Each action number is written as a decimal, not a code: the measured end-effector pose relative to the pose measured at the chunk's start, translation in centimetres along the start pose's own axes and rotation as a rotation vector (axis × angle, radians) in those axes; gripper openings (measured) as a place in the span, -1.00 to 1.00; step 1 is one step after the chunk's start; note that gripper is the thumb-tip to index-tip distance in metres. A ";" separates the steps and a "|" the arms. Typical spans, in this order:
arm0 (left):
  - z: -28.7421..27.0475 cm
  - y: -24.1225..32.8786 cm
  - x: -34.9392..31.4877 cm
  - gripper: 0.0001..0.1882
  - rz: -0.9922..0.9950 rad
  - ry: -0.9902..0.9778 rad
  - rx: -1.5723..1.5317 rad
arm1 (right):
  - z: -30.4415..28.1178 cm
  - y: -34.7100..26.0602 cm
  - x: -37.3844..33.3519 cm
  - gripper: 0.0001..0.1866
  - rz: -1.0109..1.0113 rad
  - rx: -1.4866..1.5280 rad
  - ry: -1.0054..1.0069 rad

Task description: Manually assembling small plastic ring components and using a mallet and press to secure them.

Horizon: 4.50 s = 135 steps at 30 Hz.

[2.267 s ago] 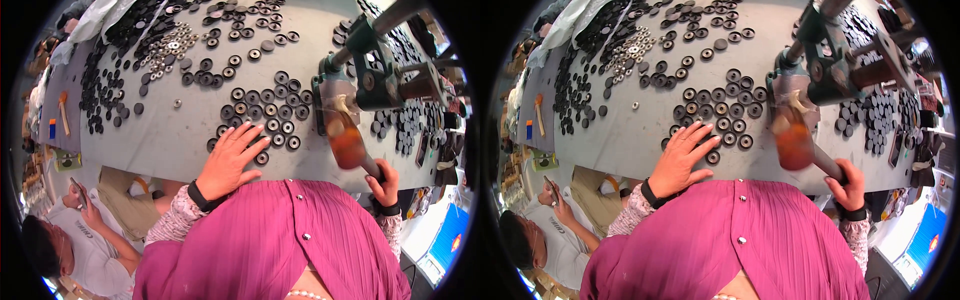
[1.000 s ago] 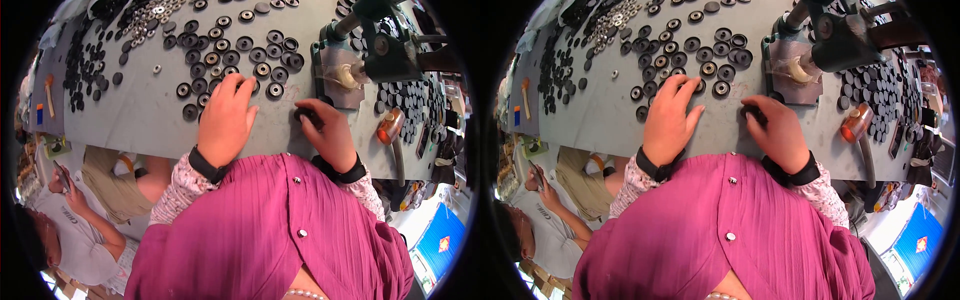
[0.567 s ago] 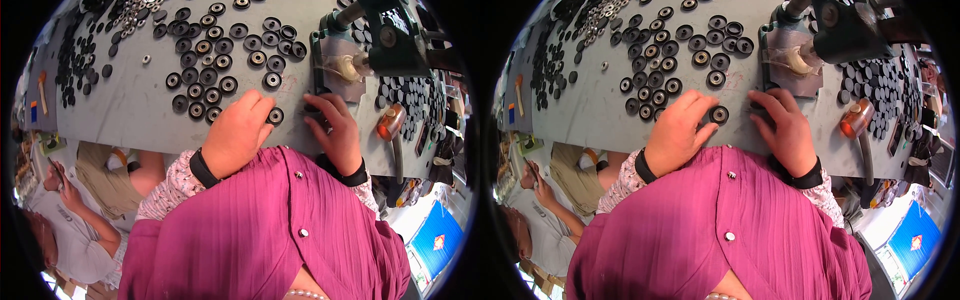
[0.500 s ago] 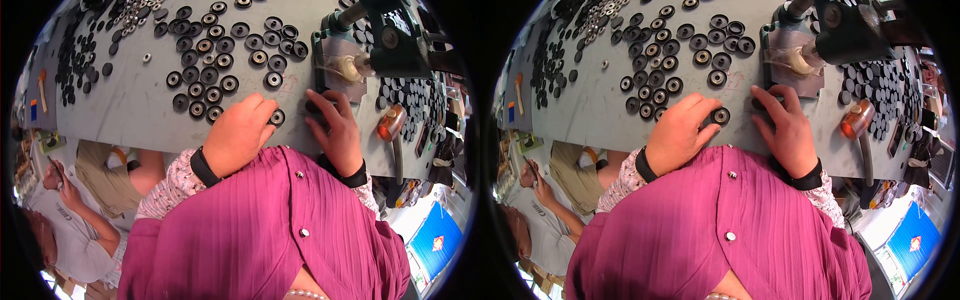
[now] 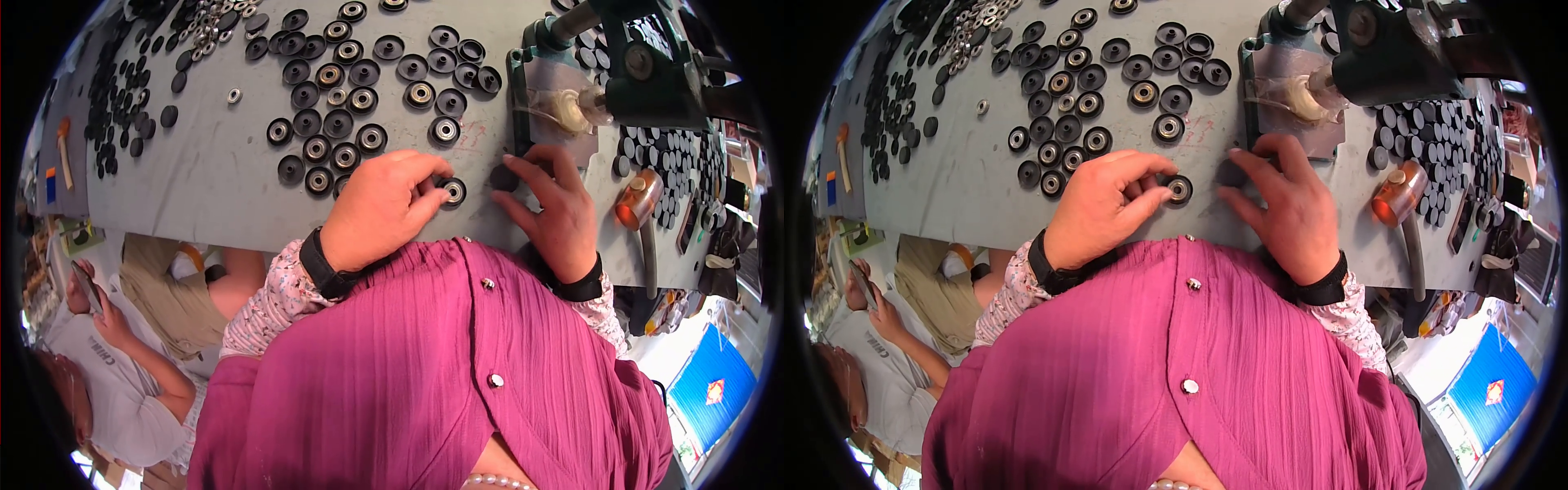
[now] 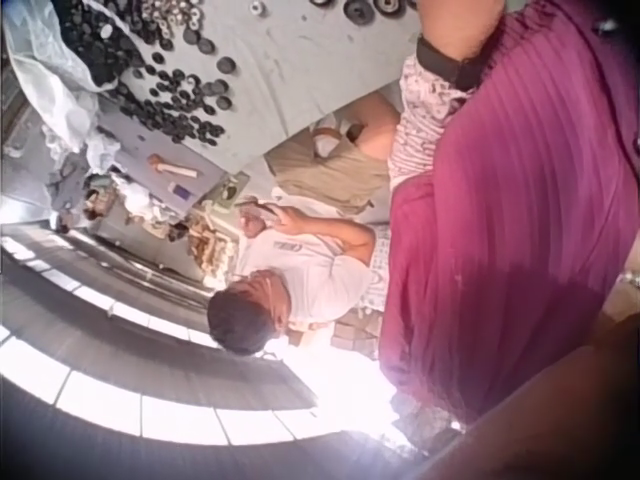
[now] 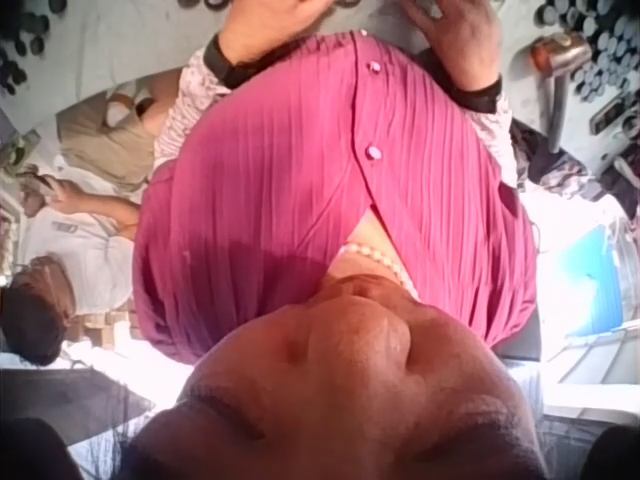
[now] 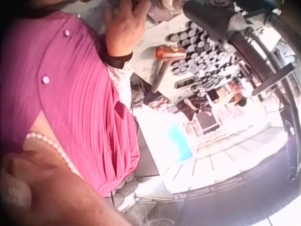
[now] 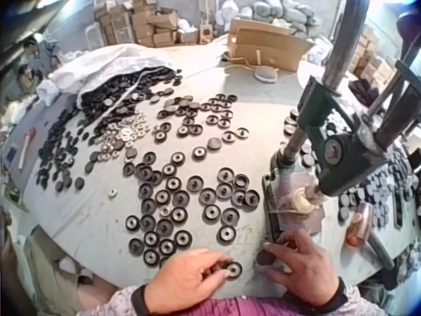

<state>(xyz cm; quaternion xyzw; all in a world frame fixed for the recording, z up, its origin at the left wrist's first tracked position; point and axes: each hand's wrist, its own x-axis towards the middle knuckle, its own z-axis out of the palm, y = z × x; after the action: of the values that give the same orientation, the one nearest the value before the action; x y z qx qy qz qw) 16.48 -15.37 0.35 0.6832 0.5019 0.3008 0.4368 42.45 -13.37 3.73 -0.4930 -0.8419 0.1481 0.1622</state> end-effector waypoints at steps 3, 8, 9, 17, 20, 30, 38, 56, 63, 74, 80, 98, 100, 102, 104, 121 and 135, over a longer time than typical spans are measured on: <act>0.1 0.2 -0.1 -0.76 -0.021 0.023 -0.050 | 0.7 -1.0 0.6 -0.53 -0.028 0.266 -0.045; -0.2 0.6 0.1 -0.75 -0.068 0.024 -0.074 | 2.4 -0.9 1.6 -0.51 -0.204 0.294 -0.130; -0.3 1.0 0.1 -0.74 -0.099 0.011 -0.096 | 2.5 -0.9 1.6 -0.51 -0.194 0.298 -0.144; -0.1 1.8 1.3 -0.77 -0.231 -0.053 -0.079 | 2.7 -1.6 1.6 -0.50 -0.203 0.264 -0.162; 0.4 1.1 1.5 -0.76 -0.058 0.025 0.067 | 2.5 -2.2 1.4 -0.51 -0.191 0.238 -0.181; 0.4 1.8 0.9 -0.73 -0.061 -0.044 0.098 | 2.5 -0.3 7.4 -0.65 -0.157 0.107 0.084; 0.4 1.4 2.1 -0.65 0.041 0.163 0.354 | 1.7 -1.0 5.5 -0.89 -0.132 0.110 -0.048; -0.1 0.9 0.3 -0.63 -0.100 0.062 0.044 | 0.8 -0.9 1.5 -0.61 0.004 0.376 -0.181; -0.8 1.4 0.7 -0.69 -0.240 0.038 -0.098 | 2.8 -2.3 3.2 -0.60 -0.191 0.253 -0.142; -2.0 1.5 2.6 -0.73 -0.346 -0.152 -0.127 | 1.0 -2.6 5.0 -0.66 -0.266 0.191 -0.334; -0.7 0.4 2.6 -0.72 0.024 0.326 0.265 | 1.4 0.4 9.4 -0.84 -0.141 -0.010 0.091; -0.4 0.9 0.7 -0.68 -0.126 0.148 0.093 | 1.3 -0.2 3.8 -0.46 -0.034 0.236 -0.177; 0.0 0.3 0.4 -0.75 -0.169 0.186 -0.040 | 1.1 -1.2 4.3 -0.46 -0.026 0.282 -0.164; -0.2 0.0 0.2 -0.75 -0.203 0.171 -0.076 | 1.3 -1.4 4.4 -0.46 -0.014 0.325 -0.151; -0.2 -0.2 0.2 -0.74 -0.237 0.152 -0.114 | 1.8 -0.8 4.5 -0.50 -0.114 0.350 -0.210; -1.1 0.8 0.3 -0.67 -0.316 0.098 -0.330 | 2.6 -2.0 5.3 -0.59 -0.242 0.430 -0.151; -1.1 0.6 0.6 -0.68 -0.281 0.092 -0.252 | 4.6 -1.7 6.0 -0.80 -0.053 0.702 -0.082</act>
<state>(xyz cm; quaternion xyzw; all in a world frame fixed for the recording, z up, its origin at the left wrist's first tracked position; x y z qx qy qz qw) 15.95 -14.55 1.33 0.5316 0.5703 0.3283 0.5333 36.44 -9.35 1.09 -0.3786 -0.7580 0.4438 0.2917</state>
